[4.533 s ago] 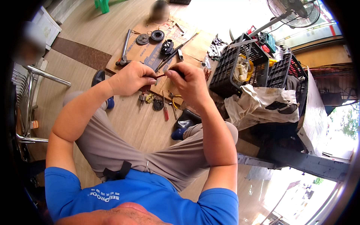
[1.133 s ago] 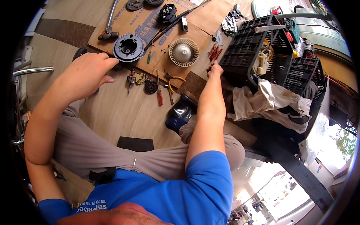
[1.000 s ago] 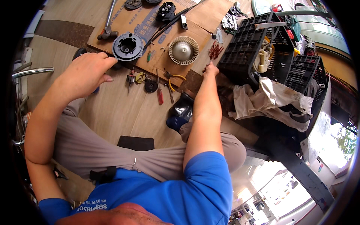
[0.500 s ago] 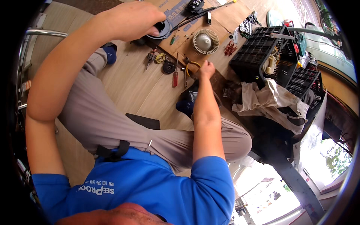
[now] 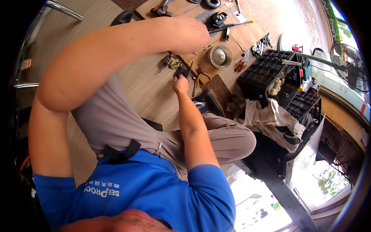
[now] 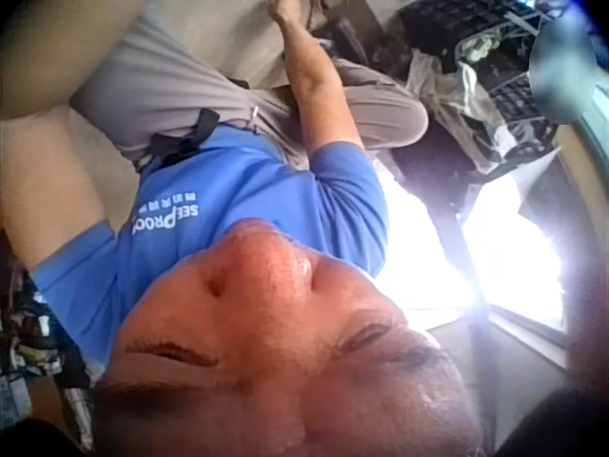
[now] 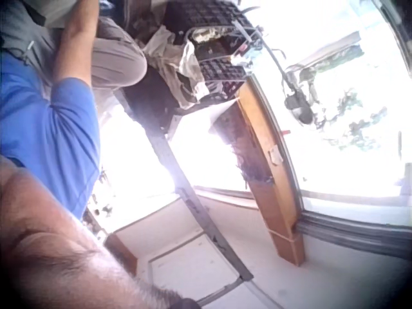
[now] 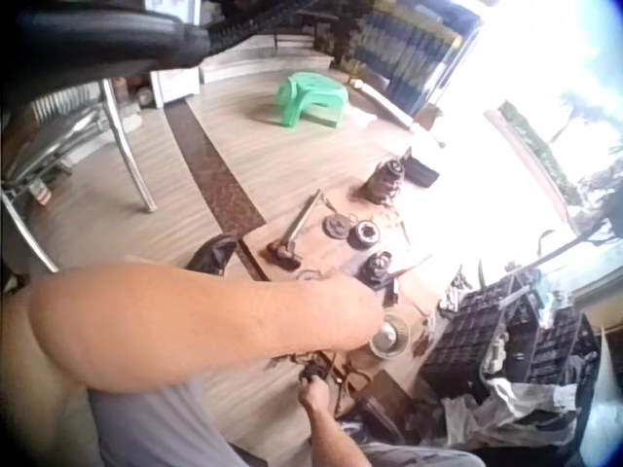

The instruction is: The person manipulates the rotor and wires of a small motor by hand, using a yellow pair of pliers to adjust the components and inserting small parts.

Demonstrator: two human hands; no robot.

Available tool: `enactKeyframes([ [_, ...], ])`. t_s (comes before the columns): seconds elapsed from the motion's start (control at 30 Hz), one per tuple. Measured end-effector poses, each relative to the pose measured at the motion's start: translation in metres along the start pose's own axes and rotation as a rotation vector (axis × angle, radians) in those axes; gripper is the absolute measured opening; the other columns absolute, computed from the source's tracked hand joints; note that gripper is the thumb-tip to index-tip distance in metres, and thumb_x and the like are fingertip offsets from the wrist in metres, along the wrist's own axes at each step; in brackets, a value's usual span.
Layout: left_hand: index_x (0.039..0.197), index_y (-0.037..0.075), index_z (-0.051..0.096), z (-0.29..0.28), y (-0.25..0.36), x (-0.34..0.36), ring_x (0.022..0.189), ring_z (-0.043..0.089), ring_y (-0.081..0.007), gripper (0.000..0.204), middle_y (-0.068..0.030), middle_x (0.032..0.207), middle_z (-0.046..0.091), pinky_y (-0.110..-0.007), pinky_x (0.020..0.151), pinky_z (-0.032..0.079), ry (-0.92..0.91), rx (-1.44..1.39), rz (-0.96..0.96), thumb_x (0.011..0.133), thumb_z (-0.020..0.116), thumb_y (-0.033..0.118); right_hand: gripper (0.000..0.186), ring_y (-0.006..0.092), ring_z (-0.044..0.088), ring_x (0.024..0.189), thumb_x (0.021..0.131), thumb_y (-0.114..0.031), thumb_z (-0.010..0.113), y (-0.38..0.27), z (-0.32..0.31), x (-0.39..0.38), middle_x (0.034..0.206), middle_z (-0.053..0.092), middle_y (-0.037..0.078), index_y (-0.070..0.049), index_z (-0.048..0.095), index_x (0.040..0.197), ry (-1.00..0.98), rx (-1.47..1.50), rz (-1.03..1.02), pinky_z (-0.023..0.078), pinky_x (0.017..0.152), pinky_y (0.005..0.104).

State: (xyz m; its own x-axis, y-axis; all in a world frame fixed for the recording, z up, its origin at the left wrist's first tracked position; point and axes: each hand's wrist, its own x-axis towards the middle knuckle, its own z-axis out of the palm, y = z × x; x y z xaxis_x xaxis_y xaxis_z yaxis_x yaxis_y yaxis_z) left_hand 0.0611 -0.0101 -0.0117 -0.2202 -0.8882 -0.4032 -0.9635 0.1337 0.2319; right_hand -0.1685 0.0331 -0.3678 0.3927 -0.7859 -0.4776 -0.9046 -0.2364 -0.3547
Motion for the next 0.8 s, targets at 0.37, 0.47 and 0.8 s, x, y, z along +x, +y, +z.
enactKeyframes([
  [0.37,0.094,0.004,0.072,-0.005,-0.010,-0.003,0.090,0.069,-0.0303,0.018,-0.0156,0.096,0.070,-0.041,0.076,0.056,-0.056,0.007,0.014,0.081,0.068,0.017,0.054,0.0397,0.058,0.109,0.081,-0.034,0.072,-0.087,0.000,0.036,0.112,0.061,0.027,0.003,0.049,0.114,-0.015,0.045,0.023,0.047,0.091,0.0460],
  [0.47,0.093,0.003,0.072,-0.004,-0.012,-0.006,0.089,0.068,-0.0314,0.018,-0.0163,0.094,0.070,-0.042,0.074,0.056,-0.070,-0.027,-0.012,0.082,0.068,0.017,0.044,0.0385,0.060,0.105,0.083,-0.029,0.070,-0.085,0.004,0.039,0.105,0.063,0.026,0.002,0.052,0.108,0.012,0.028,-0.074,0.048,0.090,0.0444],
  [0.8,0.099,0.002,0.065,-0.005,-0.018,-0.006,0.098,0.065,-0.0333,0.027,-0.0173,0.098,0.067,-0.044,0.083,0.052,0.008,-0.092,-0.035,0.085,0.069,0.025,0.036,0.0418,0.060,0.092,0.079,-0.023,0.074,-0.078,-0.017,0.027,0.094,0.063,0.023,0.000,0.057,0.101,0.304,0.293,-0.312,0.047,0.080,0.0471],
])
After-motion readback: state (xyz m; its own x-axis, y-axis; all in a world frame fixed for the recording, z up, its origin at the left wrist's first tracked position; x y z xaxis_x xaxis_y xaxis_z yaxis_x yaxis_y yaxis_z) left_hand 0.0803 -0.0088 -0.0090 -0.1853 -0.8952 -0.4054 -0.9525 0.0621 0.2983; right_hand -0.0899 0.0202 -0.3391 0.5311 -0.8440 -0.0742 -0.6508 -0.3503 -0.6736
